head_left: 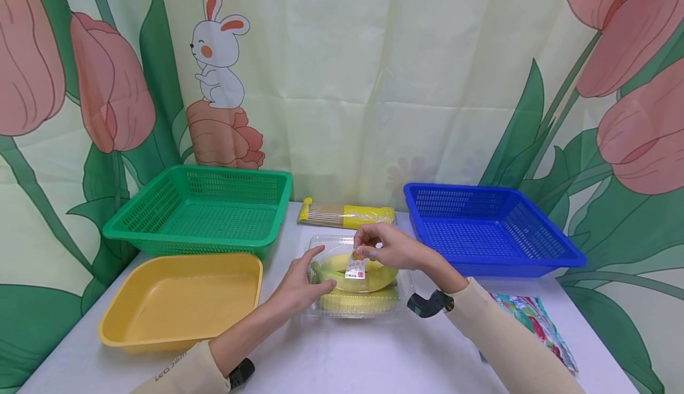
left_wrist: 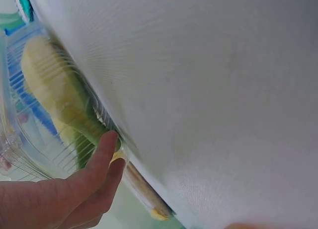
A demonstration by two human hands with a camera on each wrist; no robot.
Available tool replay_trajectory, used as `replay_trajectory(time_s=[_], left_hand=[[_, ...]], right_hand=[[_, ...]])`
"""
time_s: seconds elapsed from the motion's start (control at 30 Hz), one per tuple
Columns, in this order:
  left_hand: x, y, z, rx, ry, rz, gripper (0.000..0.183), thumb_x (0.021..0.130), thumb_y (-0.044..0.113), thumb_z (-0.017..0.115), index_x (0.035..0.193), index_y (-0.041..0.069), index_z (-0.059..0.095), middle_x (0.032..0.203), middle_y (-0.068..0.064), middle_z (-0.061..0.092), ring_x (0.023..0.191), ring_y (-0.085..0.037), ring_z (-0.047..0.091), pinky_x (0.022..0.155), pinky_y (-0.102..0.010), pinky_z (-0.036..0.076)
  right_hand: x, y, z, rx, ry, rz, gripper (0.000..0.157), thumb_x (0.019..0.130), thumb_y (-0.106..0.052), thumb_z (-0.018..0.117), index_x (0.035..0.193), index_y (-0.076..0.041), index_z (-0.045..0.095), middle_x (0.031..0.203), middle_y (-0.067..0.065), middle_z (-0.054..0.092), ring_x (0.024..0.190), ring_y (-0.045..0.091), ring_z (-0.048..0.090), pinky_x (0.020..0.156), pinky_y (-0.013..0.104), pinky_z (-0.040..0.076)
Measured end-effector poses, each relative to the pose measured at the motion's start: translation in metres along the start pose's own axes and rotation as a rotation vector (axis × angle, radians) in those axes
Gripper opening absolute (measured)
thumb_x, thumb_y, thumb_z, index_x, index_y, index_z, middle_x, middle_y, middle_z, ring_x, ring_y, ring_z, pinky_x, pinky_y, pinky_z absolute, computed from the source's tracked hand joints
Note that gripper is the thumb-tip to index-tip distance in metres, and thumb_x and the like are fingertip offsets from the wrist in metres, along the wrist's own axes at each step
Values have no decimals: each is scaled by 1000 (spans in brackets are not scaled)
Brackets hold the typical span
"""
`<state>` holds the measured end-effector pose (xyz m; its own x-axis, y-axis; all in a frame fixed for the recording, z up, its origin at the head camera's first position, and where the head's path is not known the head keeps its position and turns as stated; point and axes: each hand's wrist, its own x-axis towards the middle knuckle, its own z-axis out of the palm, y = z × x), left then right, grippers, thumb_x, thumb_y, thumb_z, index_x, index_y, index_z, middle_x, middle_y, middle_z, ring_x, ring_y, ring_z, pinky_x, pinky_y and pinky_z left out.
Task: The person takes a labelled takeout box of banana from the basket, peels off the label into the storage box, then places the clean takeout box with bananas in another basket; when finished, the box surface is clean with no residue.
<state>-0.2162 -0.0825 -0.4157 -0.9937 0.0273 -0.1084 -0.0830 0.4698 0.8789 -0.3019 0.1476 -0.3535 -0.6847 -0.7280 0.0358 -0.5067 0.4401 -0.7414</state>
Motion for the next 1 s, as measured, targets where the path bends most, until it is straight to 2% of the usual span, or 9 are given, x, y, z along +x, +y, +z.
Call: replay_trajectory(time_s=[0.33, 0.67, 1.0], left_hand=[[0, -1, -1, 4, -2, -1, 81, 92, 26, 82, 162, 29, 42, 163, -21, 41, 153, -45, 40, 121, -70, 39], [1, -1, -1, -12, -6, 19, 80, 92, 24, 82, 162, 26, 42, 162, -22, 42, 153, -44, 40, 122, -70, 38], [0, -1, -1, -10, -8, 13, 80, 92, 24, 82, 162, 26, 42, 161, -22, 42, 152, -44, 41, 122, -69, 38]], right_hand=[[-2, -1, -1, 31, 10, -12, 5, 103, -5, 65, 105, 0, 66, 94, 13, 69, 85, 16, 61, 74, 23, 55], [-2, 0, -2, 44, 10, 15, 3, 104, -4, 65, 105, -1, 66, 96, 12, 70, 87, 16, 64, 79, 38, 61], [-2, 1, -3, 72, -2, 7, 5, 104, -5, 64, 105, 0, 64, 97, 14, 71, 91, 18, 65, 84, 43, 63]])
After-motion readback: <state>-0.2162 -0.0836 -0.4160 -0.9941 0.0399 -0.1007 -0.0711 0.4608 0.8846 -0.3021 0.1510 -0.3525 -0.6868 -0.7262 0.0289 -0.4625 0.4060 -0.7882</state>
